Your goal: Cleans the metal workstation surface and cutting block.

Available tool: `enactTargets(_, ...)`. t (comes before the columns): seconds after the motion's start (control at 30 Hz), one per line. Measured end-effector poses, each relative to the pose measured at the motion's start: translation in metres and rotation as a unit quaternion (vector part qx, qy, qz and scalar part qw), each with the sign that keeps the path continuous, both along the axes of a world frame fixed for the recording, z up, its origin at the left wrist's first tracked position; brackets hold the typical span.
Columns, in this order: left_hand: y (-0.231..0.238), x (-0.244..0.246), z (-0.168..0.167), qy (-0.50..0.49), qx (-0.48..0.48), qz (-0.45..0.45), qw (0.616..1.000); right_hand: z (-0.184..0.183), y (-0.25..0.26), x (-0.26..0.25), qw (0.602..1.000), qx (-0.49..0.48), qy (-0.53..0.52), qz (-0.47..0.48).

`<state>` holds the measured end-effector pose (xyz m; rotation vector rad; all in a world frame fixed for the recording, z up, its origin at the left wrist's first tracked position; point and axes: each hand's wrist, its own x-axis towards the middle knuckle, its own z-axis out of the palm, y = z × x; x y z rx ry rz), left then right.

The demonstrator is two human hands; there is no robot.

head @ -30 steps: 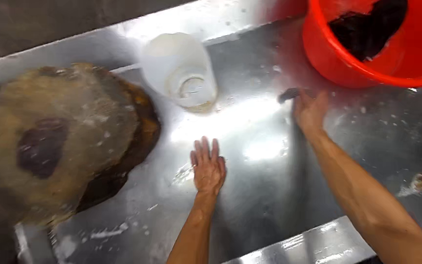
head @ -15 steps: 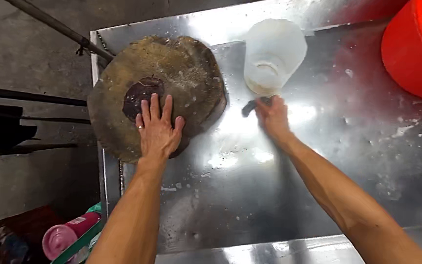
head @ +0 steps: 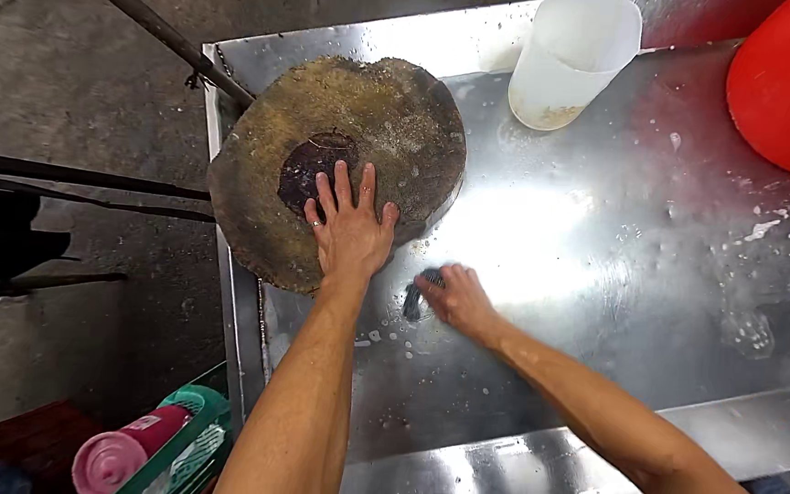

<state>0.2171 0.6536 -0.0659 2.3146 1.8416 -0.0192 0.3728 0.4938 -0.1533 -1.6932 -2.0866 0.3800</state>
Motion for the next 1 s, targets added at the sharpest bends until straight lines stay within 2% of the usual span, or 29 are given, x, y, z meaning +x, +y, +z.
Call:
enactTargets(0.07, 0.002, -0.002, -0.001, -0.011, 0.005, 0.001, 1.000, -0.005, 0.035, 0.026, 0.998, 0.000, -0.006, -0.057)
enactTargets(0.13, 0.001, -0.005, 0.000, -0.018, 0.003, -0.002, 1.000, -0.005, 0.054, 0.027, 0.996, 0.001, -0.005, -0.094)
enactTargets(0.2, 0.004, -0.005, 0.000, -0.020, 0.005, -0.006, 1.000, -0.003, 0.053, 0.002, 0.998, 0.020, 0.013, -0.058)
enactTargets(0.3, 0.002, -0.004, 0.001, -0.021, 0.000, -0.004, 1.000, -0.001, 0.043, -0.042, 0.998, -0.006, 0.024, 0.050)
enactTargets(0.33, 0.002, -0.001, 0.002, -0.024, 0.000, -0.006, 1.000, -0.001, 0.043, -0.041, 0.999, -0.010, 0.029, 0.045)
enactTargets(0.5, -0.002, 0.003, 0.005, -0.015, 0.017, 0.008, 1.000, 0.002, 0.054, 0.052, 0.986, -0.022, -0.004, -0.162)
enactTargets(0.57, -0.001, 0.006, 0.004, -0.010, 0.017, 0.018, 1.000, 0.007, 0.057, 0.053, 0.981, -0.027, -0.016, -0.190)
enactTargets(0.67, -0.003, 0.002, 0.006, -0.012, -0.013, 0.011, 1.000, 0.006, 0.026, -0.012, 0.997, -0.026, 0.004, -0.074)
enactTargets(0.73, 0.003, -0.005, 0.011, -0.036, -0.023, -0.013, 0.999, 0.009, 0.006, -0.030, 0.999, -0.047, 0.022, 0.010)
enactTargets(0.8, 0.009, -0.028, 0.019, -0.086, 0.006, -0.015, 0.996, 0.035, 0.002, -0.009, 0.990, -0.105, 0.091, -0.007)
enactTargets(0.87, 0.015, -0.063, 0.022, -0.102, 0.050, 0.035, 0.993, 0.081, 0.025, 0.027, 0.973, -0.096, 0.190, -0.092)
enactTargets(0.93, 0.014, -0.088, 0.009, -0.079, 0.056, 0.092, 0.991, 0.127, 0.068, 0.054, 0.964, -0.059, 0.209, -0.152)
enactTargets(1.0, 0.012, -0.092, 0.003, -0.050, 0.057, 0.118, 0.990, 0.152, 0.125, 0.066, 0.971, -0.032, 0.174, -0.161)
